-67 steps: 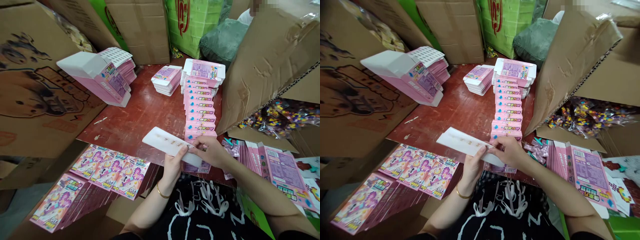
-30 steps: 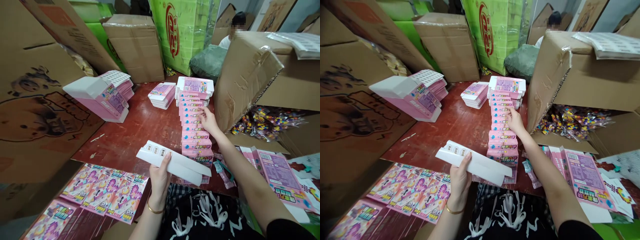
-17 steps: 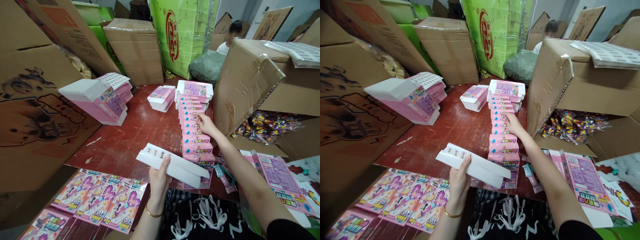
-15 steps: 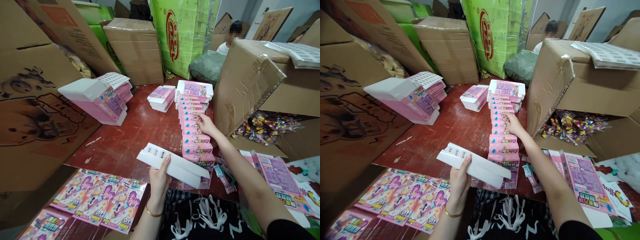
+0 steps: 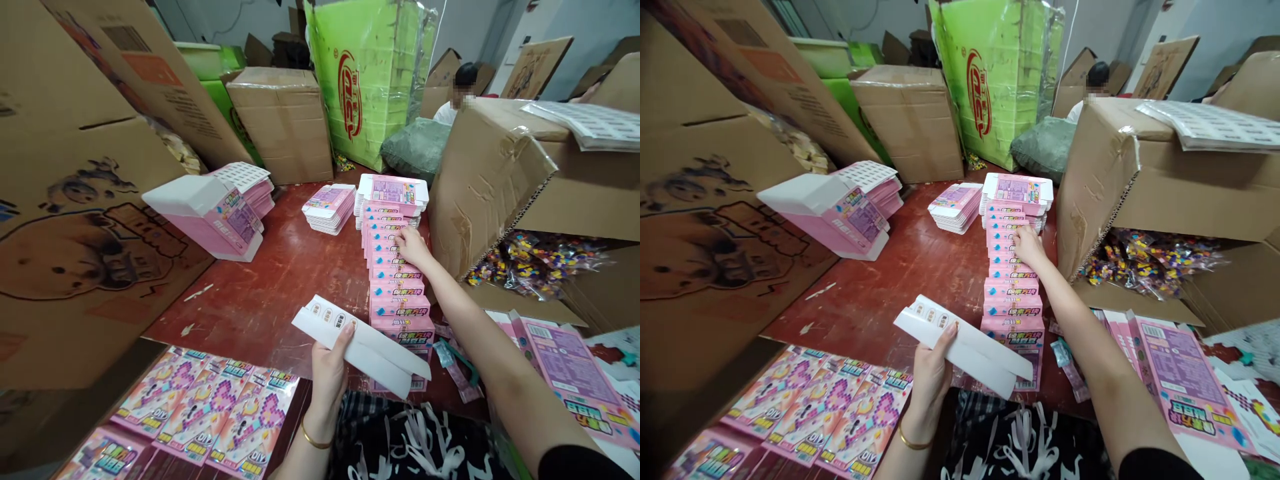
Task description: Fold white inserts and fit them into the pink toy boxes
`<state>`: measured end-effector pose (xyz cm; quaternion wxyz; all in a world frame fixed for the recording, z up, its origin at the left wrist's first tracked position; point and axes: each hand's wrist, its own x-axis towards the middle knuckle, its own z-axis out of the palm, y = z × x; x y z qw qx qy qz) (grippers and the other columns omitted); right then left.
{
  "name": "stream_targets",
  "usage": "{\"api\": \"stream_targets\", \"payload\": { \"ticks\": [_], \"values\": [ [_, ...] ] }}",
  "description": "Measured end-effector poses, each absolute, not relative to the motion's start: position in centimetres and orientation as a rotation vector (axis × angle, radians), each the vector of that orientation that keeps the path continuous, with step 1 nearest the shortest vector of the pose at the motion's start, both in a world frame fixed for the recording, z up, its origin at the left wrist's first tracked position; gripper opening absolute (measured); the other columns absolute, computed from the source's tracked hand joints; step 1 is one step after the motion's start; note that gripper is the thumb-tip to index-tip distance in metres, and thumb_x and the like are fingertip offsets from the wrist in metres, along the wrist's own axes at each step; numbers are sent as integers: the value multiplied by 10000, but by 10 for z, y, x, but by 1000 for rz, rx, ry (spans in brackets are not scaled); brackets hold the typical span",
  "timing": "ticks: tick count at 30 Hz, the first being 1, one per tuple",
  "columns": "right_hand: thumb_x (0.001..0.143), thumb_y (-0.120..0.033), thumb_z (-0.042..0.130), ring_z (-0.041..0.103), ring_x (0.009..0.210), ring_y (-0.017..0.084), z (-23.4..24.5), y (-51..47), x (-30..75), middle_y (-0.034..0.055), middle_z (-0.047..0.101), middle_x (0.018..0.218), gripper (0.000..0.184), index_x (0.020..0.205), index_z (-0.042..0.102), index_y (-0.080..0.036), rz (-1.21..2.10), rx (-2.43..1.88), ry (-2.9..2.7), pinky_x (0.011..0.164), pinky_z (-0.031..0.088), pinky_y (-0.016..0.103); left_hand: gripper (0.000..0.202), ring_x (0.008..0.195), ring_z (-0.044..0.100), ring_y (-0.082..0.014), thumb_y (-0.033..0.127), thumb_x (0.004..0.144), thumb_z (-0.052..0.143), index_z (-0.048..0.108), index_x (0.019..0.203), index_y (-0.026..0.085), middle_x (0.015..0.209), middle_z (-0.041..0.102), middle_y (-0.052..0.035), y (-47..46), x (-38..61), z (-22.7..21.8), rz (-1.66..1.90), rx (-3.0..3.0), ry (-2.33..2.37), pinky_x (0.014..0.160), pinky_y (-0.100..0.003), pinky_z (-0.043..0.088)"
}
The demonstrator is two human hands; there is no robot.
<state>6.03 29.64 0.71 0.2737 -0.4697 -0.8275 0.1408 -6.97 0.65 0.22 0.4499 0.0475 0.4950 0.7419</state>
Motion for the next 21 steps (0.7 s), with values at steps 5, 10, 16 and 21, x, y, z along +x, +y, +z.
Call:
{"api": "stream_targets", "payload": {
  "ticks": [5,10,16,21],
  "values": [
    [861,-112,529,567,961,321,6,291,57,108,595,928,167,717,554,-193,412,-1267,-2221,848,491,455,410,629,693,-176,363,545,936,748,803,105,782,762,-82,-1,-67,1,1875,124,1232,637,-260,570],
    [795,-169,663,604,950,310,-14,302,61,92,621,931,52,753,640,-188,419,-1261,-2192,898,496,435,412,608,663,-181,422,592,915,755,811,113,741,741,-83,-2,-67,-6,1823,211,1165,608,-274,545],
    [708,-109,674,654,768,256,0,296,64,72,659,926,707,1396,515,-141,491,-1264,-1986,793,548,381,358,659,660,-164,389,676,878,757,872,116,798,744,-79,-4,-67,-9,1843,281,1132,654,-261,539],
    [867,-354,605,658,800,251,45,206,67,99,678,969,390,1191,648,-141,647,-896,-1851,757,554,364,366,696,679,-169,359,635,901,746,858,114,830,754,-75,-2,-61,-3,1882,207,1130,682,-265,548]
  ]
}}
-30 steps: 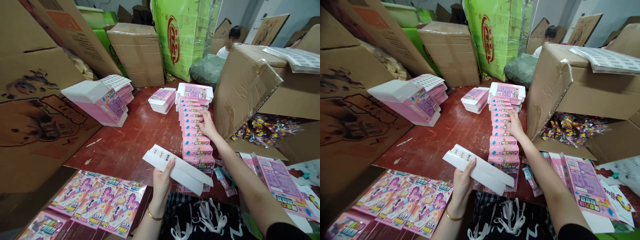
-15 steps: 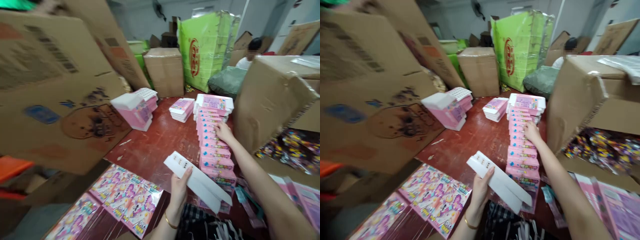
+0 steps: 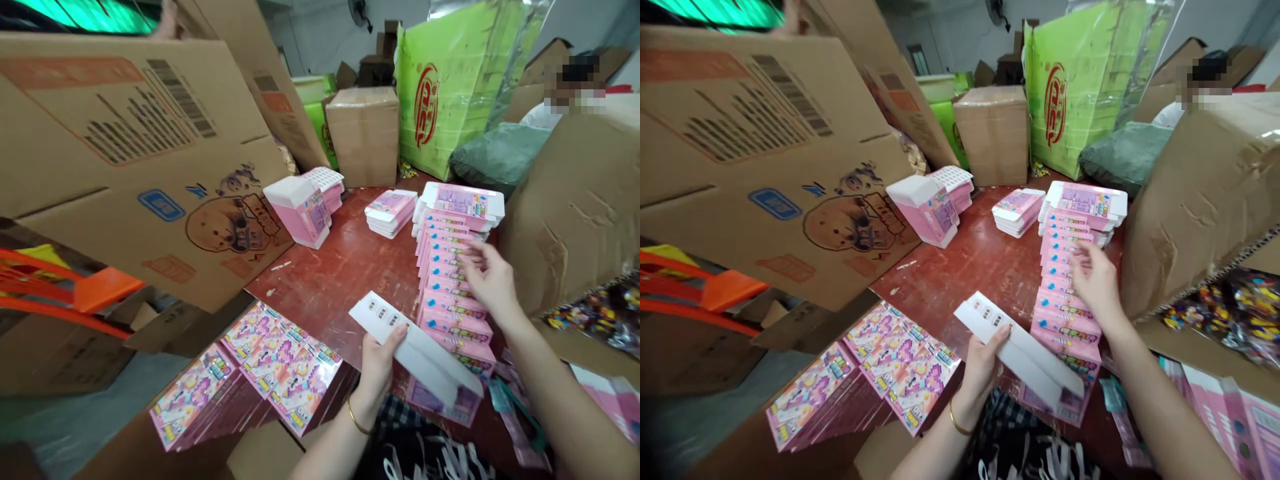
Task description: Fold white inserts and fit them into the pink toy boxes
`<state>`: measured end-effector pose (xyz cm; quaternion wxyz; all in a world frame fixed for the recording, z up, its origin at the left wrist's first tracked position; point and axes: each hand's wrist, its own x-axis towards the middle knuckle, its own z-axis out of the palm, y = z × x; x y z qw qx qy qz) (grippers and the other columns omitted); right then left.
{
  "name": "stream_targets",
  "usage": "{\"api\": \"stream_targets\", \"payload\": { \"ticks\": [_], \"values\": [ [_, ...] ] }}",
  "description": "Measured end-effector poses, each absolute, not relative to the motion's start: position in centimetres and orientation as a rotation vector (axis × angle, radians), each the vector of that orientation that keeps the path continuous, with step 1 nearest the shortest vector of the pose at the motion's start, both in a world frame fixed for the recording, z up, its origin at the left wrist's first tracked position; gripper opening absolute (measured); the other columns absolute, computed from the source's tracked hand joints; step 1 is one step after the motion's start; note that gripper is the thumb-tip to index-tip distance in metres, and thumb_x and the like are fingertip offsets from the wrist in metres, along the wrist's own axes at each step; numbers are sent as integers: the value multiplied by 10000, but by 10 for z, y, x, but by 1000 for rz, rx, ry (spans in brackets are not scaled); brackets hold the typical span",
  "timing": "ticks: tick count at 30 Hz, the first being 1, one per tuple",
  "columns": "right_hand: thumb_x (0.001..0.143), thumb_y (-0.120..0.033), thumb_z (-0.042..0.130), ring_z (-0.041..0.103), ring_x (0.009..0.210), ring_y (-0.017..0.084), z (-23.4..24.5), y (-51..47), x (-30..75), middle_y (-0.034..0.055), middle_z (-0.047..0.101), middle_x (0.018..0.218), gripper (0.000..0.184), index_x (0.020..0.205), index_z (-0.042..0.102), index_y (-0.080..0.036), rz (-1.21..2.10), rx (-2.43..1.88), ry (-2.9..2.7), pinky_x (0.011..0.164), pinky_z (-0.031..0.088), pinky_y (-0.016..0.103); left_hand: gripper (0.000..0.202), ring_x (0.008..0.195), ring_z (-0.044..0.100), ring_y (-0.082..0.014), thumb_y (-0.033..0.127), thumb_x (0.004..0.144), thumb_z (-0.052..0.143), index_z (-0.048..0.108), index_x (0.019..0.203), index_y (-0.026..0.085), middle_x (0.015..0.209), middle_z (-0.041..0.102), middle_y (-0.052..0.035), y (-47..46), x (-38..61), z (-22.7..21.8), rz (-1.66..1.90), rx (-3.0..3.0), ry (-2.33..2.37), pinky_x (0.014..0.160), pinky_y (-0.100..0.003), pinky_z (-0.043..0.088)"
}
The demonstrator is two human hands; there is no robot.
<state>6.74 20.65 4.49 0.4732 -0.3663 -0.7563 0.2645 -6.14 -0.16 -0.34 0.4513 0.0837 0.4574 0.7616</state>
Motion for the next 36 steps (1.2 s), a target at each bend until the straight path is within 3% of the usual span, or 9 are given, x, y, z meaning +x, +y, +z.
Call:
{"api": "stream_targets", "payload": {
  "ticks": [3,6,11,20,26,28,32,34,36],
  "values": [
    [868,-481,644,659,805,238,56,145,64,61,700,874,309,899,712,-182,1147,-709,-2129,732,535,321,363,765,692,-176,329,620,908,749,869,118,872,759,-69,4,-57,2,1936,234,1136,741,-269,551],
    [858,-480,645,642,747,217,53,114,63,35,693,795,307,785,694,-186,1423,-665,-2253,665,488,291,338,765,688,-169,333,654,887,754,880,119,872,758,-66,8,-57,7,1930,291,1127,740,-265,544],
    [863,-451,604,585,647,189,53,112,69,14,657,701,316,702,661,-186,1364,-698,-2235,596,410,273,342,685,658,-138,320,588,920,751,803,114,777,743,-40,15,-68,16,1900,364,1218,677,-232,524],
    [891,-417,555,571,625,182,56,109,68,15,635,677,320,699,648,-178,1377,-653,-2140,569,393,269,318,682,666,-130,320,601,911,750,783,115,775,750,-35,27,-71,22,2007,378,1268,688,-223,530],
    [930,-309,611,629,785,206,51,105,61,39,680,884,160,976,705,-188,1214,-547,-1985,684,485,306,348,660,662,-137,330,587,912,741,789,105,775,745,-42,29,-68,18,2007,362,1267,683,-241,528],
    [934,-240,630,625,825,215,52,101,58,39,668,895,89,956,710,-207,1034,-480,-1938,722,494,331,361,669,662,-132,325,578,919,737,802,110,780,743,-34,30,-67,19,2024,338,1244,690,-235,524],
    [977,-163,577,615,886,235,58,89,58,38,658,959,185,928,725,-262,718,-355,-1956,794,478,403,406,673,663,-131,362,571,923,732,836,121,786,740,-27,33,-64,21,2058,219,1197,680,-231,519],
    [969,-169,603,612,962,246,61,85,57,46,649,1072,182,1064,710,-282,744,-379,-1928,845,487,422,418,691,674,-142,384,590,912,736,867,124,823,749,-39,33,-63,21,2053,191,1176,687,-239,524],
    [943,-184,631,624,956,234,63,85,54,55,646,1097,344,1274,613,-276,905,-441,-1873,840,515,398,409,720,688,-154,389,625,894,741,900,128,867,758,-51,31,-64,20,2034,227,1175,713,-250,533]
  ]
}}
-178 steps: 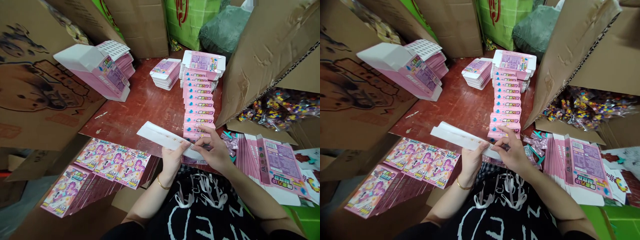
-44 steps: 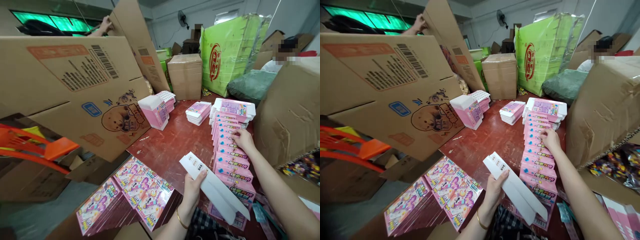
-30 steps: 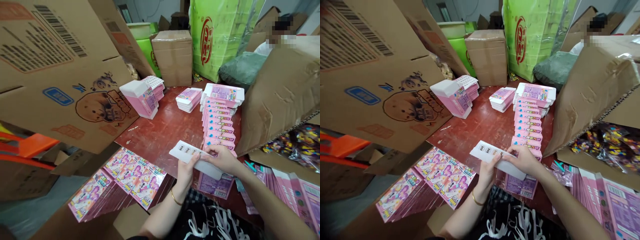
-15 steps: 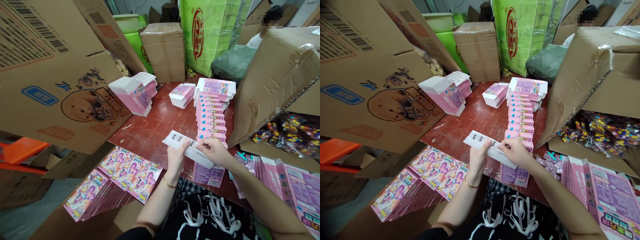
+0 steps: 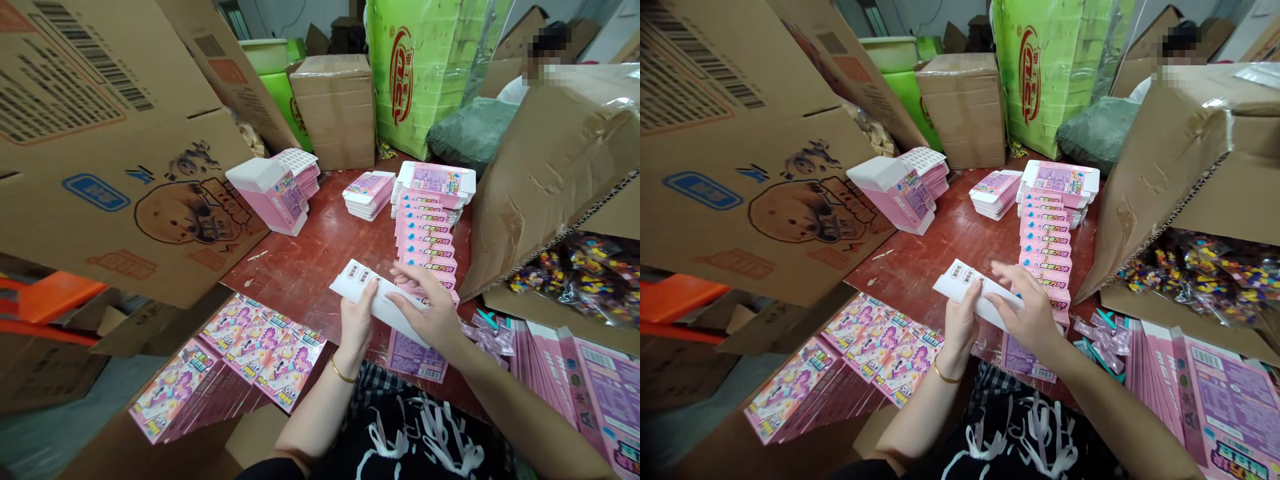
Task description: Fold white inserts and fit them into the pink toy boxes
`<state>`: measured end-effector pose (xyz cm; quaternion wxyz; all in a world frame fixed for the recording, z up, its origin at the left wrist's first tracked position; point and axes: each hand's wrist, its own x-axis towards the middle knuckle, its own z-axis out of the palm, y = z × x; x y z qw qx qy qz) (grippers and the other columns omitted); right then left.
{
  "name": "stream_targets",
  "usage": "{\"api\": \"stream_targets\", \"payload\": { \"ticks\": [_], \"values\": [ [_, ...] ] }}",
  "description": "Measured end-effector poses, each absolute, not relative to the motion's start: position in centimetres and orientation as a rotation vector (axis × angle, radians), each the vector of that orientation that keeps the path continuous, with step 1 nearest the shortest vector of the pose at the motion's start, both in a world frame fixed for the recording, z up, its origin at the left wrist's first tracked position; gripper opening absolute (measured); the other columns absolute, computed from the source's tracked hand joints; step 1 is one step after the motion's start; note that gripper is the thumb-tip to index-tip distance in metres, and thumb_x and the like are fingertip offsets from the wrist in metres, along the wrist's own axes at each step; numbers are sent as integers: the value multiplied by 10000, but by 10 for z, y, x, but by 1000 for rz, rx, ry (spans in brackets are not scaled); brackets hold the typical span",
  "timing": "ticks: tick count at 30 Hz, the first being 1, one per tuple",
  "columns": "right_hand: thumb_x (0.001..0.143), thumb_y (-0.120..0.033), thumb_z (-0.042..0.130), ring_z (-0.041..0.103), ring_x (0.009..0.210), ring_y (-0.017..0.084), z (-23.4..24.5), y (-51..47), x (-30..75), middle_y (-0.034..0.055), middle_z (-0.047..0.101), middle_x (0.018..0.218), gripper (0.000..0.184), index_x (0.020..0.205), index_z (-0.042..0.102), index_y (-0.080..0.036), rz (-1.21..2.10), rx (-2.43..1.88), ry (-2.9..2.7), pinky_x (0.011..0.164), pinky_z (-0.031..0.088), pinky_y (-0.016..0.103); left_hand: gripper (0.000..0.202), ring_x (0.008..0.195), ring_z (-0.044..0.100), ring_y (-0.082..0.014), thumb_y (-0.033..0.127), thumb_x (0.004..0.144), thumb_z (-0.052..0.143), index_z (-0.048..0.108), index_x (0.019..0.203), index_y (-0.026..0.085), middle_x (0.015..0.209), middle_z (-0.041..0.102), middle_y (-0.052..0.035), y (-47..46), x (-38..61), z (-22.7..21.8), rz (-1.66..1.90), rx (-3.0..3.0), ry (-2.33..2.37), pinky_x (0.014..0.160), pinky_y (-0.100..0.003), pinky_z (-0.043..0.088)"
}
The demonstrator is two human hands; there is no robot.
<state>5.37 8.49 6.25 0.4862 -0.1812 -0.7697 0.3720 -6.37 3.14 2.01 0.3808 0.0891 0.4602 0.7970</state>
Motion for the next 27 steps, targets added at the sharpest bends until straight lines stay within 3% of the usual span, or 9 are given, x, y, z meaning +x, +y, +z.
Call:
{"api": "stream_targets", "payload": {
  "ticks": [2,5,8,11,13,16,21,27],
  "values": [
    [913,-191,630,639,847,207,63,87,49,38,663,980,499,1392,501,-244,1082,-486,-1824,771,542,346,388,737,693,-154,386,659,876,745,920,131,884,760,-53,29,-65,19,2026,285,1201,724,-245,535],
    [892,-169,597,629,725,178,60,90,43,-9,645,803,516,1391,476,-220,1213,-492,-1827,694,546,290,363,673,678,-138,393,668,872,744,867,118,814,753,-46,26,-70,21,2033,323,1266,655,-220,525],
    [941,-160,548,647,791,181,56,88,41,27,672,959,507,1431,443,-238,1055,-513,-1874,744,554,316,360,640,674,-139,389,654,880,737,833,111,775,749,-46,26,-72,27,2041,329,1253,625,-222,530],
    [1011,-119,496,654,916,212,53,79,41,54,673,1095,457,1438,453,-273,674,-460,-1942,828,536,377,359,642,679,-134,367,635,891,733,836,114,782,751,-41,27,-70,34,2068,283,1204,641,-219,537],
    [1020,-78,497,650,940,224,53,71,41,48,683,1067,442,1408,486,-291,488,-354,-1964,836,522,390,373,612,669,-127,361,600,905,727,809,109,756,745,-35,27,-70,38,2078,234,1195,625,-212,529],
    [999,-74,541,657,911,216,62,76,40,26,688,991,391,1327,527,-286,552,-262,-1911,837,526,378,405,604,669,-130,357,554,919,724,808,109,751,743,-31,26,-75,39,2068,152,1169,617,-213,529],
    [873,-61,568,658,836,200,73,188,40,10,650,873,398,1239,487,-195,770,-627,-1744,834,527,352,428,595,659,-118,307,516,938,717,831,120,713,721,0,19,-89,36,1964,38,1106,589,-192,531],
    [713,23,483,561,625,172,39,323,46,-42,530,700,492,1183,512,-122,828,-1085,-1906,609,431,269,428,585,656,-122,283,524,935,708,846,114,703,716,1,7,-105,27,1938,-19,1107,573,-192,544]
  ]
}}
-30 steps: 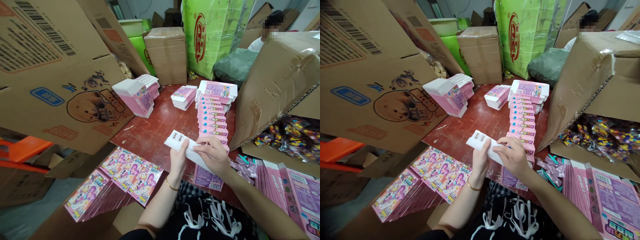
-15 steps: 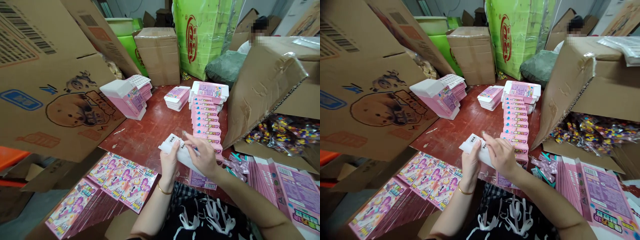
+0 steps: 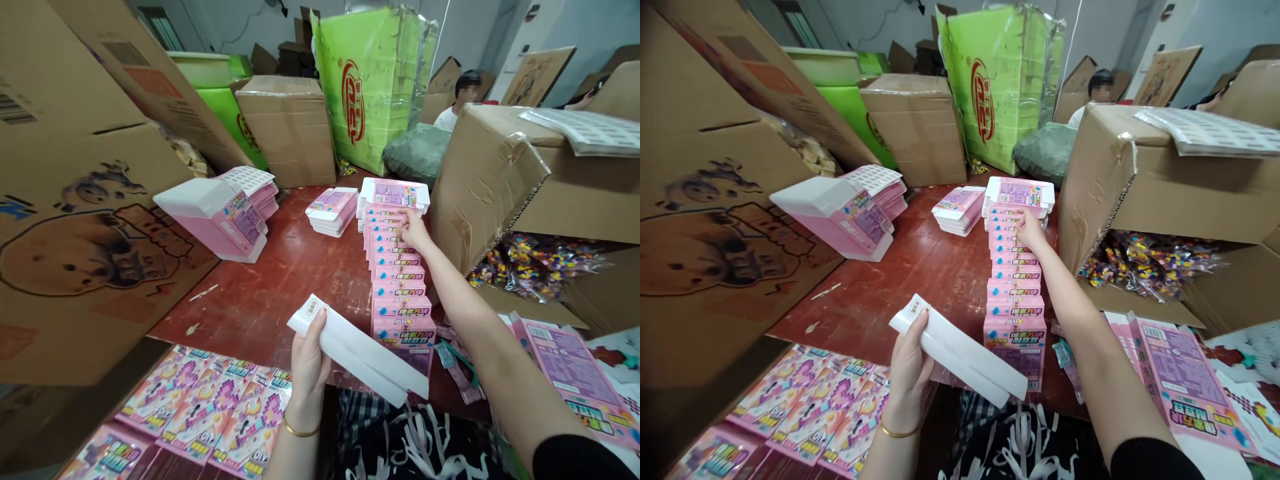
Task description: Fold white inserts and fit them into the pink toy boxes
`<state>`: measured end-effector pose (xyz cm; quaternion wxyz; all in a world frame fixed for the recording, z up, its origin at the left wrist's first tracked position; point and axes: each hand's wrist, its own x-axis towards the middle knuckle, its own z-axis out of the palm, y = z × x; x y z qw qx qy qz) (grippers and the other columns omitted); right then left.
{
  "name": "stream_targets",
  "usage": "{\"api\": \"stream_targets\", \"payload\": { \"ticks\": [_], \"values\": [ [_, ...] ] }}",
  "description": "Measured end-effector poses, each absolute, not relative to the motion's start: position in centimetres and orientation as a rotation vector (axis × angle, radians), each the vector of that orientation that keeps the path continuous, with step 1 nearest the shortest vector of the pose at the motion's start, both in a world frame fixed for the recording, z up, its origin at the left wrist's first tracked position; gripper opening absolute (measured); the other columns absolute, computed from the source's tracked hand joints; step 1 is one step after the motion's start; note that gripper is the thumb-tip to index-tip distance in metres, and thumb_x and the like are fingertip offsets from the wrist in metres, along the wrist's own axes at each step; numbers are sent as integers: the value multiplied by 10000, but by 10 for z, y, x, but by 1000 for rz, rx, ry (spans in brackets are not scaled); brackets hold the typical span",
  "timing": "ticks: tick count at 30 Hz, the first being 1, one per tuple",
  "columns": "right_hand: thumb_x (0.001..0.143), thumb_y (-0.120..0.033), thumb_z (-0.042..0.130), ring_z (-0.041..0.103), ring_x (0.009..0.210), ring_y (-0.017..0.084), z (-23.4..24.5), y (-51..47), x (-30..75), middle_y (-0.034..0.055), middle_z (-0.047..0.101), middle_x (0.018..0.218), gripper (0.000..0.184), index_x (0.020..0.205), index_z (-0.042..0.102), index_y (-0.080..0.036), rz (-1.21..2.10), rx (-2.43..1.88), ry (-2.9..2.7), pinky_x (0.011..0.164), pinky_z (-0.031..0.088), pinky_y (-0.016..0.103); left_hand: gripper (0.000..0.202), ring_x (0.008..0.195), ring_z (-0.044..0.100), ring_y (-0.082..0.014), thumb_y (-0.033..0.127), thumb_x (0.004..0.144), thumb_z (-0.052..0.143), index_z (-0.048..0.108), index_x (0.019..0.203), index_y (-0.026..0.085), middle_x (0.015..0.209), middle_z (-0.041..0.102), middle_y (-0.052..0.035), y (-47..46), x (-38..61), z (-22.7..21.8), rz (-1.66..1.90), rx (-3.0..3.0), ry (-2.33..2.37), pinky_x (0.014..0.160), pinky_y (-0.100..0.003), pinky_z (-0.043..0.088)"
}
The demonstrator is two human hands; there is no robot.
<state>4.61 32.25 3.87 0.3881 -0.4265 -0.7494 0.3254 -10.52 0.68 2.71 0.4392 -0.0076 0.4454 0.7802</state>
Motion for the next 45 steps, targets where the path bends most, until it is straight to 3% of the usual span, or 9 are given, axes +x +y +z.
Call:
{"api": "stream_targets", "payload": {
  "ticks": [7,17,23,26,29,30,33,41,45],
  "values": [
    [682,6,441,503,607,134,21,334,39,-49,503,726,509,1167,530,-122,857,-1013,-2029,601,408,226,299,630,688,-133,175,627,866,714,880,123,772,747,-13,4,-128,15,1961,-91,1111,608,-191,562],
    [678,8,533,536,660,152,12,347,38,-31,531,758,564,1229,542,-110,859,-1073,-2135,656,461,237,215,644,699,-130,122,711,806,714,905,130,806,755,-20,11,-140,11,1938,-117,1125,653,-191,570],
    [632,47,661,548,803,172,14,353,39,43,550,1024,682,1276,540,-140,719,-1109,-2180,767,499,280,184,647,700,-114,97,743,780,718,913,130,816,759,-16,13,-146,4,1932,-133,1089,639,-164,567],
    [712,12,658,556,809,170,22,364,39,70,554,1117,496,1173,588,-154,655,-1147,-2175,780,503,290,182,639,698,-120,97,748,776,716,916,128,808,756,-19,13,-148,1,1921,-132,1096,618,-170,568],
    [833,-39,602,569,766,176,27,376,36,65,614,979,139,925,625,-141,622,-1224,-2168,766,498,293,190,638,698,-124,93,758,765,713,937,131,807,753,-20,14,-151,-1,1922,-126,1105,621,-180,578],
    [849,-44,598,574,749,178,27,380,34,57,627,905,101,840,617,-143,624,-1247,-2177,760,494,289,190,639,699,-125,90,762,759,711,941,132,810,753,-20,15,-152,-2,1923,-127,1107,624,-182,582],
    [853,-33,605,589,711,178,23,387,31,31,639,755,183,715,589,-153,651,-1286,-2220,731,485,268,183,634,700,-118,75,768,747,709,937,132,812,754,-19,15,-154,-3,1931,-145,1115,624,-171,583],
    [828,-60,642,606,764,185,15,391,22,13,648,742,123,747,626,-151,567,-1365,-2241,729,489,247,183,608,698,-99,15,854,618,715,927,151,794,754,4,20,-155,13,1872,-247,1185,601,-138,582],
    [795,-39,717,615,789,172,26,389,19,-8,663,789,141,762,652,-160,526,-1394,-2269,726,479,220,158,620,701,-98,81,876,631,721,933,198,821,760,26,24,-161,12,1807,-207,1240,657,-134,597]
  ]
}}
